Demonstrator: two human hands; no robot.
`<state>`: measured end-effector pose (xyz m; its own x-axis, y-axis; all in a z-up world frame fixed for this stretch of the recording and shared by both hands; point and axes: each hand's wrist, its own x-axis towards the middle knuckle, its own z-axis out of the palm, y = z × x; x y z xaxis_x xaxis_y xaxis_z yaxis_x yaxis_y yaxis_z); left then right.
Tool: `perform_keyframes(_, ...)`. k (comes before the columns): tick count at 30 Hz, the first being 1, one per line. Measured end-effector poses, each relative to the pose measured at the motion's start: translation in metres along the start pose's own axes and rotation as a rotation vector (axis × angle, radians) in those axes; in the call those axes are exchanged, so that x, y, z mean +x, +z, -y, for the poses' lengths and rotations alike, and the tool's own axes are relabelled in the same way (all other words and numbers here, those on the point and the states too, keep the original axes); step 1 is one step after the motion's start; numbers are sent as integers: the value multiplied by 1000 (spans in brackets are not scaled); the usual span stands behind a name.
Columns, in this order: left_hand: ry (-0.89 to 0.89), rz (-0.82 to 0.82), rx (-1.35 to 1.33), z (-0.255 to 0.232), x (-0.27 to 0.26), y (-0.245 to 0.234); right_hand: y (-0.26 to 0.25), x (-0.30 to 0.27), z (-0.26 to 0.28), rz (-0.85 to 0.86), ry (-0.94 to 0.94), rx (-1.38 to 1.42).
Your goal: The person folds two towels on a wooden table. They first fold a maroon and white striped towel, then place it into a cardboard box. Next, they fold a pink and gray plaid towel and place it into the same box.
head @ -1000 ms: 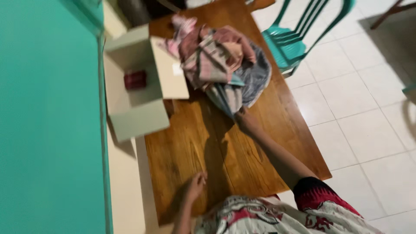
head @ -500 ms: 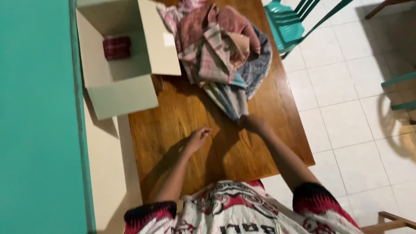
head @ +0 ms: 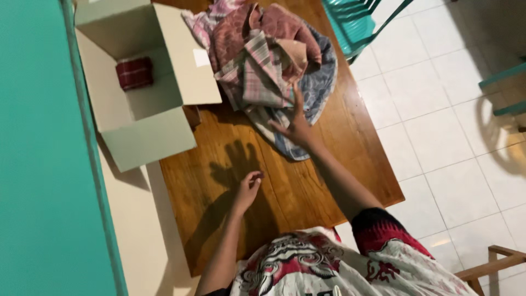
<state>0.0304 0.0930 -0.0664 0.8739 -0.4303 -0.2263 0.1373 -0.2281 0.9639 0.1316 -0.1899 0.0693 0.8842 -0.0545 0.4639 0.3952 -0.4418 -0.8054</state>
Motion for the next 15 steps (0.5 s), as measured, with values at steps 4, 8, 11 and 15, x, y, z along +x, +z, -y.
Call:
perform_keyframes(4,-41,12,-18,-10,22,-10,1,-3,1,-15,75,-117)
perform_keyframes(8,46,-21,-167,-28,31,-19,-5,-8,-10,-117,203,-21)
perform_keyframes(11,-105,-136,-182,-49,54,-25,-18,-5,-16,-180,143,45)
perform_keyframes(15,124,-171,-311,-70,58,-21,-10,-35,-16,-143,460,351)
